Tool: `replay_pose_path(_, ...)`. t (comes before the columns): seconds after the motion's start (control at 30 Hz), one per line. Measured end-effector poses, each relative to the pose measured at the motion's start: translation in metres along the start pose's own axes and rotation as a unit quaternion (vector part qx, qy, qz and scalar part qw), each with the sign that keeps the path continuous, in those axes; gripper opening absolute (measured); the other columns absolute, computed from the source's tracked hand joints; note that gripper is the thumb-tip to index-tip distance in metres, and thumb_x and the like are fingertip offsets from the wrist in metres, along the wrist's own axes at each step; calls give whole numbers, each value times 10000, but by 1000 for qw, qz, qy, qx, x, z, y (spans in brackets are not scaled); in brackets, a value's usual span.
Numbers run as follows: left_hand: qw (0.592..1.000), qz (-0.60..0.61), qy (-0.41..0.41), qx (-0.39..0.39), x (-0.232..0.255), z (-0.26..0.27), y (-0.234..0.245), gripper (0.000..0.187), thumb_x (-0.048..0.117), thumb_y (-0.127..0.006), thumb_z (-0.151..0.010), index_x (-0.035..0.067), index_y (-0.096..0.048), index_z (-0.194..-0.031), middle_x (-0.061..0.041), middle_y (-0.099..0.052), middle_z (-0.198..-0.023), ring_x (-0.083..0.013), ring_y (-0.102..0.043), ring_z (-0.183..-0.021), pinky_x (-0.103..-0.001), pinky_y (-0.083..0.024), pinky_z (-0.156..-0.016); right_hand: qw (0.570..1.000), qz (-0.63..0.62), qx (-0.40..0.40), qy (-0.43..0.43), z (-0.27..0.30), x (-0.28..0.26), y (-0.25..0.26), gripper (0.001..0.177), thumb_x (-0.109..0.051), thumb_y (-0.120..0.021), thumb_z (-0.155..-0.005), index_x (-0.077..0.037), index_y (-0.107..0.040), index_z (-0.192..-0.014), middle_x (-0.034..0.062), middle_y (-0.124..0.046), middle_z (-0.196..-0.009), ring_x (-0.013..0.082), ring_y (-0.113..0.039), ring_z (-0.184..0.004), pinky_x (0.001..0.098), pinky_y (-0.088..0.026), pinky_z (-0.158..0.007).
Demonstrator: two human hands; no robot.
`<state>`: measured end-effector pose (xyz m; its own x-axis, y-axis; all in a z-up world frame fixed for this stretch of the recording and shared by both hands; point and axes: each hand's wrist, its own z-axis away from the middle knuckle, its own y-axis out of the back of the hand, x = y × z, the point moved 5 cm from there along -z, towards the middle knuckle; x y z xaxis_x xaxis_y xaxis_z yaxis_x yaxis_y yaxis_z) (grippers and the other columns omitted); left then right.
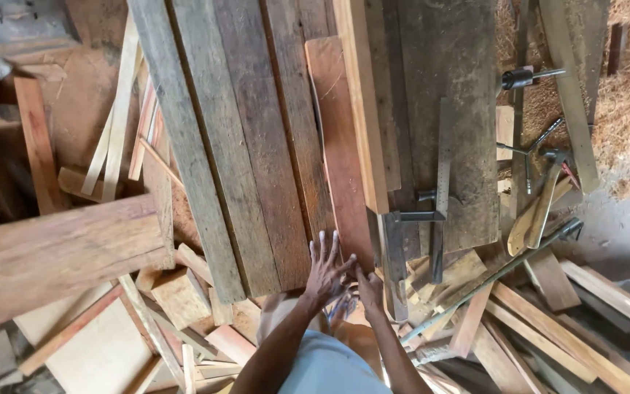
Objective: Measuring and cutting a wood plank using a table saw, ruler, and hammer in a workshop.
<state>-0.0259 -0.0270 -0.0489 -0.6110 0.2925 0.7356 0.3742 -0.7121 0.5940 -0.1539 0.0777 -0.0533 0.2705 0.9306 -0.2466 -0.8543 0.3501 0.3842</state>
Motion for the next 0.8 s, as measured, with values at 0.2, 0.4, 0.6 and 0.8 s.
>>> replay_pose_path(0.2,999,19,27,-16,7,-1,10,576,403,-783,-795,369,-671,-1359,-225,-93,-1700,-526,5,-1544,-742,-36,-1199,998,49,24,-5,-11,26,7,549,-556,-657,-921,-8,-694,-918,89,-742,-794,157,-702,-679,316,-565,-540)
replay_pose_path(0.4,998,44,43,10,6,-2,7,599,350,-789,-762,353,-685,-1351,-214,-113,-1697,-523,-20,-1540,-766,-58,-1169,999,40,-6,-24,-3,7,6,542,-582,-638,-942,-45,-677,-883,92,-765,-817,165,-722,-718,303,-540,-584)
replay_pose_path(0.6,997,45,57,22,8,-5,25,605,341,-786,-773,347,-683,-1368,-188,-118,-1720,-495,-30,-1565,-741,-119,-1178,998,52,0,-47,-5,-2,12,476,-574,-646,-923,-101,-648,-877,57,-751,-866,142,-705,-789,309,-529,-616)
replay_pose_path(0.8,997,42,68,-15,10,-7,27,637,319,-788,-759,340,-661,-1383,-180,-86,-1713,-497,-13,-1548,-748,-120,-1154,998,37,-17,-43,0,-13,12,480,-578,-654,-926,-101,-624,-880,48,-716,-870,153,-677,-811,322,-536,-639)
